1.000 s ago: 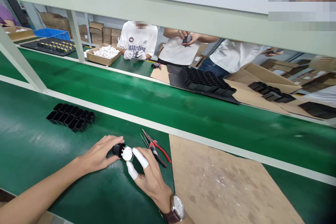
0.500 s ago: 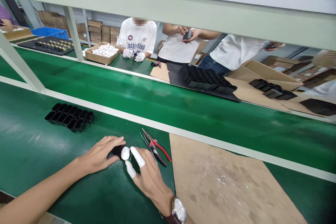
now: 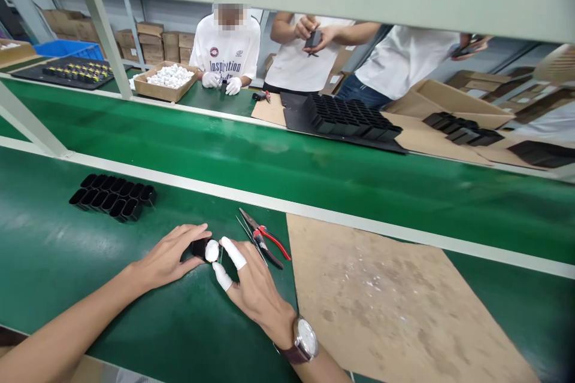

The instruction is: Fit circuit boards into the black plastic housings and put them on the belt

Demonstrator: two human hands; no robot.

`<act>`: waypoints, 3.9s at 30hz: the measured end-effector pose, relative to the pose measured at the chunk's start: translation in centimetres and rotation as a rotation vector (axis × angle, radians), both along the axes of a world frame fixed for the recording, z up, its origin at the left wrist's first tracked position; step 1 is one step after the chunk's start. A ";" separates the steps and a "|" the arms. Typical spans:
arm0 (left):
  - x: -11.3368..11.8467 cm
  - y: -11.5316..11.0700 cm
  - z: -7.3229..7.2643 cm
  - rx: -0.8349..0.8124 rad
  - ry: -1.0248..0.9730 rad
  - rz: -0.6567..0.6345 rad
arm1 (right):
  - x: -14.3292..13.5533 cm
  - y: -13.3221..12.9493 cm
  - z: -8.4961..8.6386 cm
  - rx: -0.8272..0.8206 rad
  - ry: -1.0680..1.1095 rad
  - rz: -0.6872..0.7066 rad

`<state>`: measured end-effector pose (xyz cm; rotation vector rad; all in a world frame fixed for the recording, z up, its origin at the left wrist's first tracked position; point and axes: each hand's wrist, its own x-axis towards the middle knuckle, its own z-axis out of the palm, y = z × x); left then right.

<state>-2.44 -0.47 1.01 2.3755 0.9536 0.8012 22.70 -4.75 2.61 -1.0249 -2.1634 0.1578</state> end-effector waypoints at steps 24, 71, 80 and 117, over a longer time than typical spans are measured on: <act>0.2 0.1 -0.1 -0.019 0.004 -0.004 | -0.2 0.1 0.4 0.050 -0.047 -0.007; 0.1 -0.6 -0.2 -0.302 -0.077 0.019 | -1.1 0.5 -1.8 -0.072 -0.022 0.131; -0.2 -0.4 -0.2 -0.289 -0.073 0.011 | -0.3 1.1 -1.4 -0.060 -0.058 0.010; 0.3 0.7 0.5 -0.076 -0.026 -0.073 | -0.2 0.6 -0.1 0.213 -0.294 -0.018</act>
